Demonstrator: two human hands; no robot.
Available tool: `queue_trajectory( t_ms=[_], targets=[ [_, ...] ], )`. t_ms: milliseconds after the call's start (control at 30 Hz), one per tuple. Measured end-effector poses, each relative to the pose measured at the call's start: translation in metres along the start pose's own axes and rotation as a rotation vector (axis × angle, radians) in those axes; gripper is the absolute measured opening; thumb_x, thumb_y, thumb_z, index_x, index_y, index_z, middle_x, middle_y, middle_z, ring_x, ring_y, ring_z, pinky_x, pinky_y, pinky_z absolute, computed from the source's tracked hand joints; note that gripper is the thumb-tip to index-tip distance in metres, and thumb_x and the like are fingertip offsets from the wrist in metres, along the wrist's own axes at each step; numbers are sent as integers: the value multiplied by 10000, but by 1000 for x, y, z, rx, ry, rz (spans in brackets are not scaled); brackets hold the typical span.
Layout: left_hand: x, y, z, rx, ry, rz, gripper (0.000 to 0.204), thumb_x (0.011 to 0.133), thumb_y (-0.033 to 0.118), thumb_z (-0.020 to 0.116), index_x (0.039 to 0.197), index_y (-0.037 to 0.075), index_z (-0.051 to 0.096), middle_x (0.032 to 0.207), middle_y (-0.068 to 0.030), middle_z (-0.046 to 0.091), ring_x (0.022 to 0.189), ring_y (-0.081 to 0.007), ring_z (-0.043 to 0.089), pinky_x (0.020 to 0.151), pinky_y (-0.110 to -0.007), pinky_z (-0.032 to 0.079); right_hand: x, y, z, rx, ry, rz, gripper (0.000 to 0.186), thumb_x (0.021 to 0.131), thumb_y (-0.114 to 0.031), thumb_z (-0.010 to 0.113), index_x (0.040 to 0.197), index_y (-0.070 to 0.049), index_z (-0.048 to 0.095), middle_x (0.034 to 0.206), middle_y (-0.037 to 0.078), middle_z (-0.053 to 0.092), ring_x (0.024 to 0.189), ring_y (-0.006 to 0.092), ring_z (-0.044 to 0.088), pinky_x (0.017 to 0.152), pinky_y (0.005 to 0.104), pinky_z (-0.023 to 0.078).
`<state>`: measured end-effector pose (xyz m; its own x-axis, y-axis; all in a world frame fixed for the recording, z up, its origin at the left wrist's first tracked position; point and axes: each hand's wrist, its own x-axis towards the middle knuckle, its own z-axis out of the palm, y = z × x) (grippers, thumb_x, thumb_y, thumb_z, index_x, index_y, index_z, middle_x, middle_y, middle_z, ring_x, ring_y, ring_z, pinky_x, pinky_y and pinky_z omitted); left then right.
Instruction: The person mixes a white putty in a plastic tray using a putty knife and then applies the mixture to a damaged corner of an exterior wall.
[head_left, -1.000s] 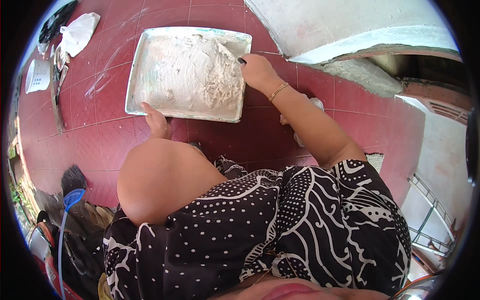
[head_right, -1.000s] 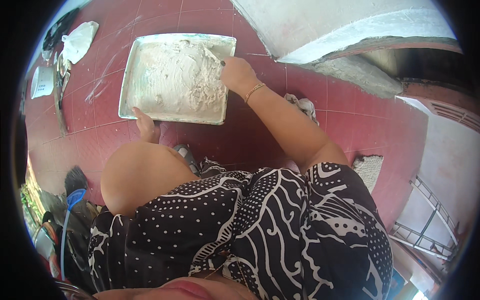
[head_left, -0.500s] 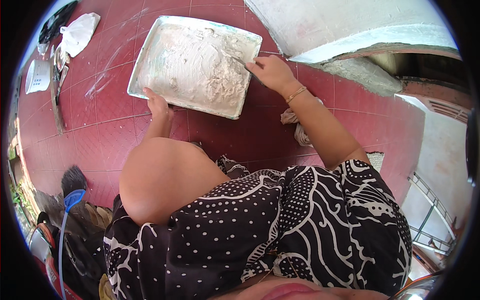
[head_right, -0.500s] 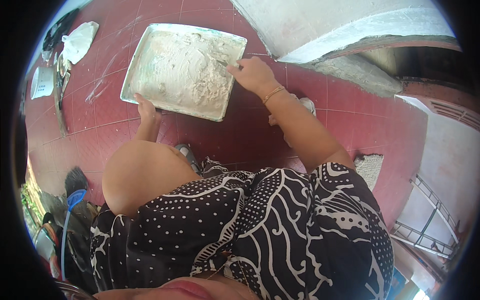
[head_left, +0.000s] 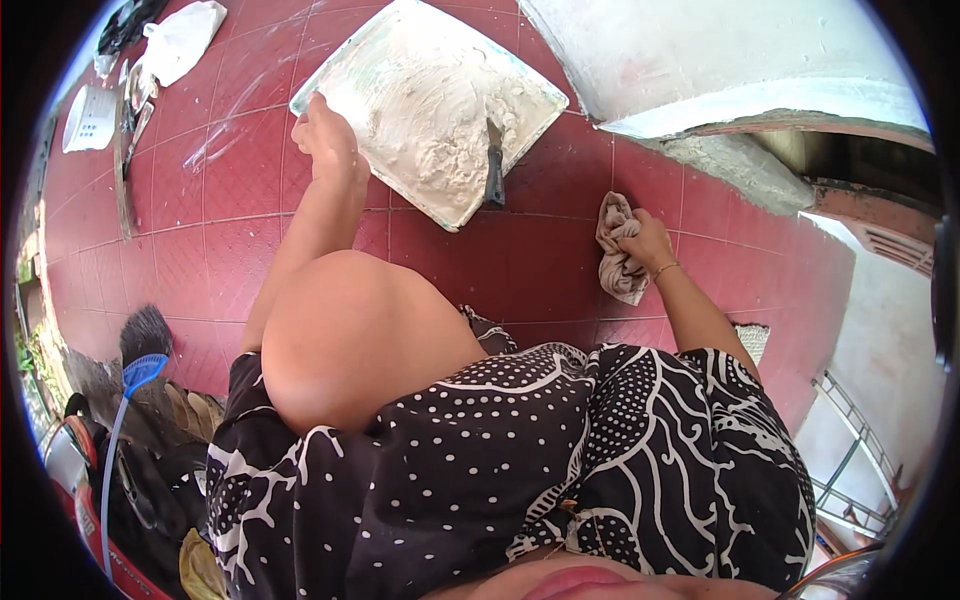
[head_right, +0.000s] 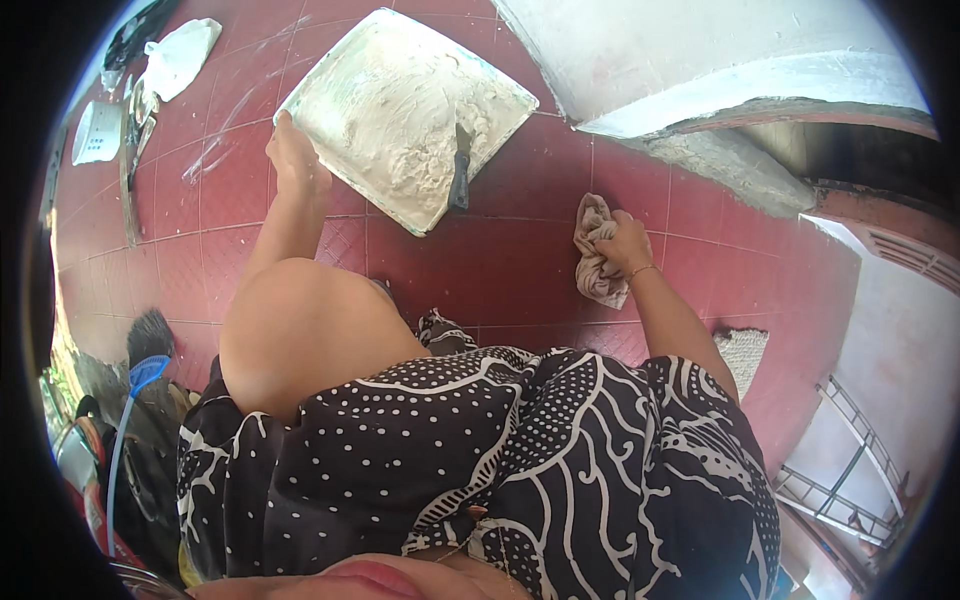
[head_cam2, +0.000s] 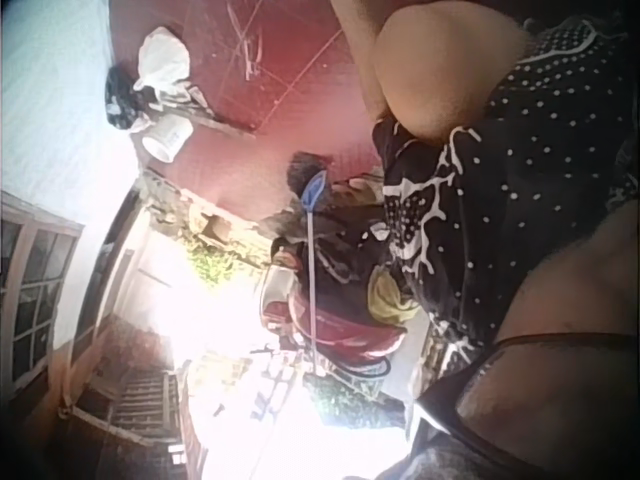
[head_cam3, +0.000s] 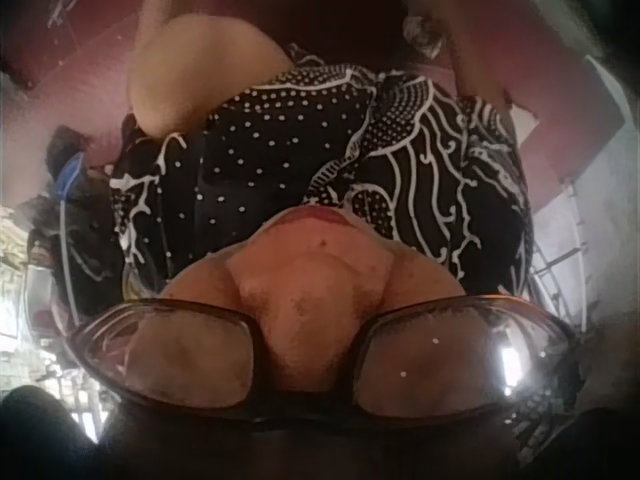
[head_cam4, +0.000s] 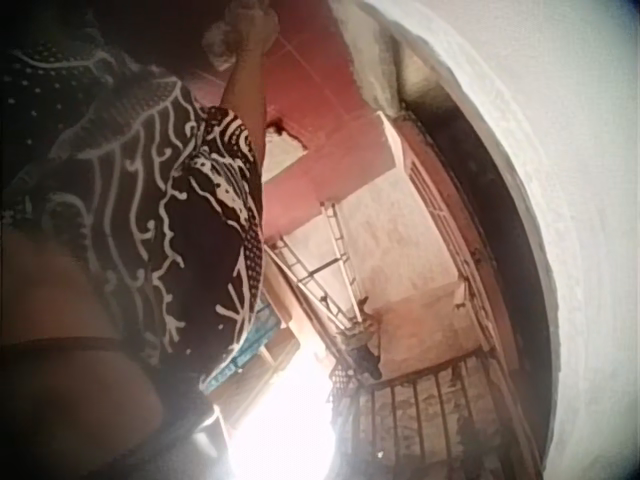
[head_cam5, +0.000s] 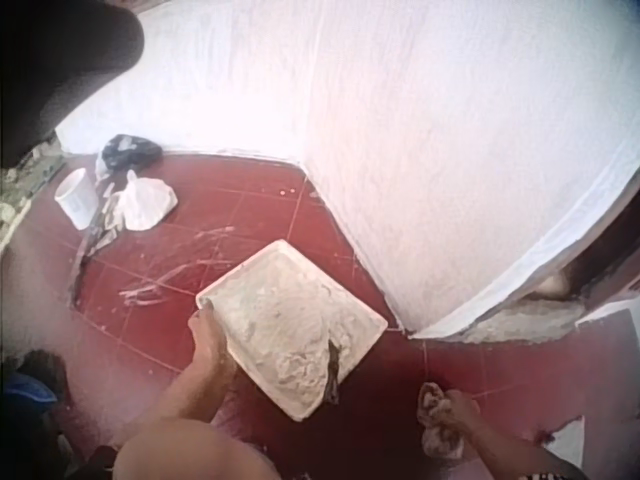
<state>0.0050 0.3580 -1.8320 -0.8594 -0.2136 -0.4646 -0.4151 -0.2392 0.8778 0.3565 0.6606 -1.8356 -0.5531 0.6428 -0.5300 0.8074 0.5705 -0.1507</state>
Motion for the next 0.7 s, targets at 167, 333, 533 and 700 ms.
queue_trajectory(
  t_ms=[167,333,533,700],
  targets=[
    [-33,48,1,-110,-123,-208,630,939,300,386,1385,-41,101,1432,-218,135,1275,-366,273,1040,-485,273,-10,-44,-103,660,-393,-186,457,645,-27,597,1095,48,568,927,58,637,797,120,594,725,250,478],
    [-47,63,16,-210,-180,-236,656,945,307,358,1400,-23,19,1436,-218,87,1307,-396,206,1061,-524,235,-65,-156,-211,897,-335,-728,532,656,-14,587,1174,74,503,1011,74,607,882,112,576,803,231,456],
    [-50,49,-6,-320,-1037,193,479,901,437,458,1193,59,432,1105,-80,499,1001,-189,512,822,-317,463,-76,-312,-131,534,154,-1303,596,616,-21,675,1187,-13,509,1093,103,574,922,212,601,797,315,488],
    [-68,73,-59,-468,-1168,-364,472,937,407,293,1099,9,488,1147,-178,516,1013,-304,537,856,-404,458,-102,-327,-67,427,82,-1333,505,599,-53,693,1086,-93,566,1056,137,550,938,329,568,806,389,473]
  ],
)
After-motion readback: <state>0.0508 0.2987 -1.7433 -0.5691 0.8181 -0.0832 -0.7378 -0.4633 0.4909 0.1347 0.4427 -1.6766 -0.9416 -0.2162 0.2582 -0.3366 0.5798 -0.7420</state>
